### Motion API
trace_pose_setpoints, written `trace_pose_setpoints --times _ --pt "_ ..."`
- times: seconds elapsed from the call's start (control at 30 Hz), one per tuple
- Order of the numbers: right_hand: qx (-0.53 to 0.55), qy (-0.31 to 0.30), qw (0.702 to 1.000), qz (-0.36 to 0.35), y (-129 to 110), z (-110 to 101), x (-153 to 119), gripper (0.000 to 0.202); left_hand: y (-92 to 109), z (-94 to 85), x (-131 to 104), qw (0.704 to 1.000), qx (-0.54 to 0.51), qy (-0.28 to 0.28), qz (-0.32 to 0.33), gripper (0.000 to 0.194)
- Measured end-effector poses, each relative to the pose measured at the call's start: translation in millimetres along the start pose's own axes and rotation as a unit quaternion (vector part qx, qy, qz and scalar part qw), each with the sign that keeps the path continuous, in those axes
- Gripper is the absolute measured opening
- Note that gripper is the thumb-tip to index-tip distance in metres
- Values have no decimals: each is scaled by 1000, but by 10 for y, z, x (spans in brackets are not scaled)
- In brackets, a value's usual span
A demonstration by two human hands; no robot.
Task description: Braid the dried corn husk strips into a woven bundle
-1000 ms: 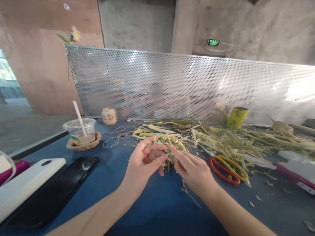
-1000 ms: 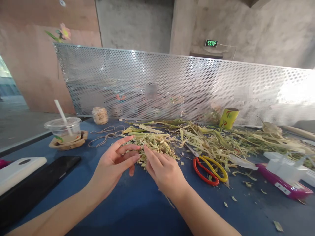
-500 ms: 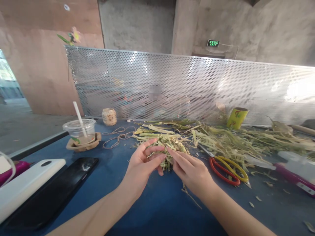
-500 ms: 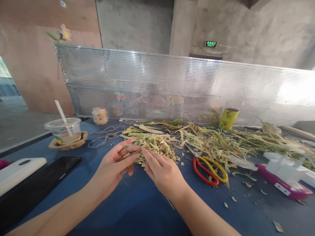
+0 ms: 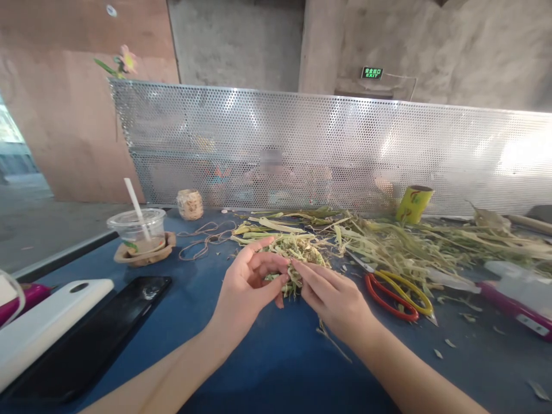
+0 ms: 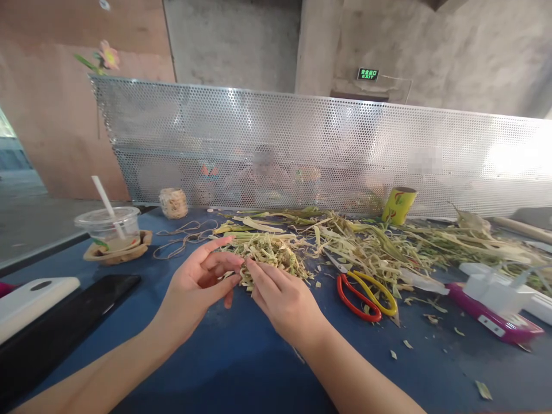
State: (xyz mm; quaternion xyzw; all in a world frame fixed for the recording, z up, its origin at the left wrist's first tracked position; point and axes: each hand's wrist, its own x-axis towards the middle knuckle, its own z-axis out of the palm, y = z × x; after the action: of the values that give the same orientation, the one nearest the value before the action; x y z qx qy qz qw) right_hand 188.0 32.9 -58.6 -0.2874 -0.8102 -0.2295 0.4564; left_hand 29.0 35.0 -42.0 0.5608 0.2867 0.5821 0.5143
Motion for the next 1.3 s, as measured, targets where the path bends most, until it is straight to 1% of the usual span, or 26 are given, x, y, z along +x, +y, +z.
trace_pose_setpoints --times 0.17,0.4,0.47,0.63,0.73,0.97,1.07,1.2,1.3 --pt "-7 5 1000 -10 -16 -20 27 32 35 7 -16 999 30 -4 13 61" --pt "4 -35 999 -9 1 -30 11 34 27 -29 -21 997 59 -22 36 69" --pt "25 -29 999 6 -2 -19 -1 33 41 -21 -25 997 64 -21 37 70" --pt "105 -6 991 86 -36 -12 10 34 87 -3 -34 998 56 -13 16 71" --pt "129 3 986 107 -50 -25 28 33 86 -10 -19 999 48 -1 13 68" --pt "149 -24 984 92 -49 -89 42 32 71 -29 1 999 28 18 -5 66" --pt "177 -36 980 81 -46 -108 43 38 77 -32 5 1000 17 20 -15 65" --pt "186 -34 979 73 -35 -108 43 46 75 -35 15 1000 8 21 -14 64" --pt "180 -31 980 76 -23 -102 43 44 69 -38 17 1000 4 21 -9 65"
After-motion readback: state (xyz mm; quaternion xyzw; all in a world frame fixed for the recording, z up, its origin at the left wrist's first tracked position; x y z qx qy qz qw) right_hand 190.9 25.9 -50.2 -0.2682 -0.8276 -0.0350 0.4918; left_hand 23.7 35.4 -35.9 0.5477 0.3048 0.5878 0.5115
